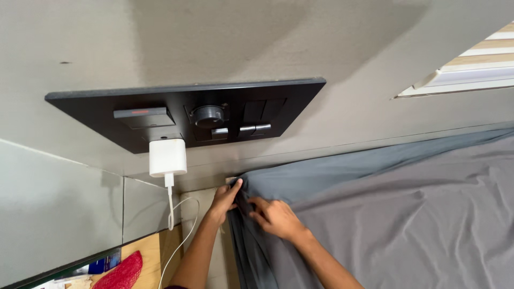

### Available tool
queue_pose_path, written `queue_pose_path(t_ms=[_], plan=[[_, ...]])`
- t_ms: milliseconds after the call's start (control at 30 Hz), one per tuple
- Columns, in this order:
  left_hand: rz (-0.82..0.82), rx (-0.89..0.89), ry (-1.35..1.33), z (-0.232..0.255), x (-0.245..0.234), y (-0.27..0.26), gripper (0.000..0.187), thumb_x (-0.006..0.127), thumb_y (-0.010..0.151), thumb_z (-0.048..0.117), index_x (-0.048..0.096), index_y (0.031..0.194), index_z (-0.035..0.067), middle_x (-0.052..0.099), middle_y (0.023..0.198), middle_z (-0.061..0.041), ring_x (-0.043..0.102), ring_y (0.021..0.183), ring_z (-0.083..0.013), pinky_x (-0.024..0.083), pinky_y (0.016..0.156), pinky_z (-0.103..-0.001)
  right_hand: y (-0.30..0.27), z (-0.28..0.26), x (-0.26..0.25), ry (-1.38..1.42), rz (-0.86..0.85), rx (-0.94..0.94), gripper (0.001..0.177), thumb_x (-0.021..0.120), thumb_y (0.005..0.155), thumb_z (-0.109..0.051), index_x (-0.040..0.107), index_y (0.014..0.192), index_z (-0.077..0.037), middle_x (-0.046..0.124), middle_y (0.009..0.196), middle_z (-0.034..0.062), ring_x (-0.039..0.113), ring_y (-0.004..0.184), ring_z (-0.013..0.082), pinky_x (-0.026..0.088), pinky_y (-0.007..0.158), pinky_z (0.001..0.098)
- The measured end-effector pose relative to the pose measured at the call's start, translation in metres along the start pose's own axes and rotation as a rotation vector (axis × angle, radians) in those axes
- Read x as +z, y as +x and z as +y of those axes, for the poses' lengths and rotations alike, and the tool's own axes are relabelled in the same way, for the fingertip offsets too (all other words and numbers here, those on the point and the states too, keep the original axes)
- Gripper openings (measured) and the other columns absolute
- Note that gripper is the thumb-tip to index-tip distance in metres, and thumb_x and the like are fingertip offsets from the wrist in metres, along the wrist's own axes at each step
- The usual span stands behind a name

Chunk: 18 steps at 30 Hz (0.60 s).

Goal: The person spreads a grey bedsheet over a mattress and smooths out the wrinkles by hand while tucking the fabric into the bed frame.

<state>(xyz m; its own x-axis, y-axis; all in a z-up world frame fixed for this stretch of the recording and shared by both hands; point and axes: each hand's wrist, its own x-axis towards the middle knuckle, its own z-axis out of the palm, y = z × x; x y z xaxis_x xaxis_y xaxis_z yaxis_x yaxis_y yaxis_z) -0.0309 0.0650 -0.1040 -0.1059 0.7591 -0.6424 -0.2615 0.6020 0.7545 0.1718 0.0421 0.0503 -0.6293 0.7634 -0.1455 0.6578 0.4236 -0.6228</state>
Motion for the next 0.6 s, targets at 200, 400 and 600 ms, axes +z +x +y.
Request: queue_pose_path(t_ms=[200,400,600], plan=[[0.063,0.112,0.155,0.01,0.007,0.004,0.042,0.082,0.086,0.045,0.078,0.097,0.005,0.064,0.08,-0.001,0.055,0.068,-0.0147,0.046,0.062,-0.031,0.002,0.041,-0.024,-0.109,0.601,0.403,0.048,0.068,0.091,-0.033,0.059,0.135,-0.017,0.076,0.084,0.0147,0.071,0.074,0.0383,0.054,0.066,0.0501],[0.092,0.588,0.41,0.021,0.006,0.0,0.032,0.078,0.089,0.037,0.071,0.089,0.005,0.072,0.073,-0.004,0.065,0.069,-0.0175,0.053,0.065,-0.033,0.036,0.084,-0.019,-0.262,0.561,0.387,0.018,0.064,0.101,-0.027,0.064,0.103,-0.009,0.075,0.093,0.0175,0.068,0.085,0.044,0.051,0.072,0.0557],[0.402,0.596,1.026,0.037,0.015,-0.024,0.023,0.06,0.099,0.035,0.071,0.105,0.016,0.073,0.086,-0.013,0.069,0.083,-0.0378,0.053,0.069,-0.051,0.047,0.069,-0.014,0.177,0.674,0.324,0.009,0.055,0.102,-0.014,0.059,0.108,-0.008,0.075,0.098,0.0171,0.073,0.097,0.0382,0.056,0.083,0.0468]])
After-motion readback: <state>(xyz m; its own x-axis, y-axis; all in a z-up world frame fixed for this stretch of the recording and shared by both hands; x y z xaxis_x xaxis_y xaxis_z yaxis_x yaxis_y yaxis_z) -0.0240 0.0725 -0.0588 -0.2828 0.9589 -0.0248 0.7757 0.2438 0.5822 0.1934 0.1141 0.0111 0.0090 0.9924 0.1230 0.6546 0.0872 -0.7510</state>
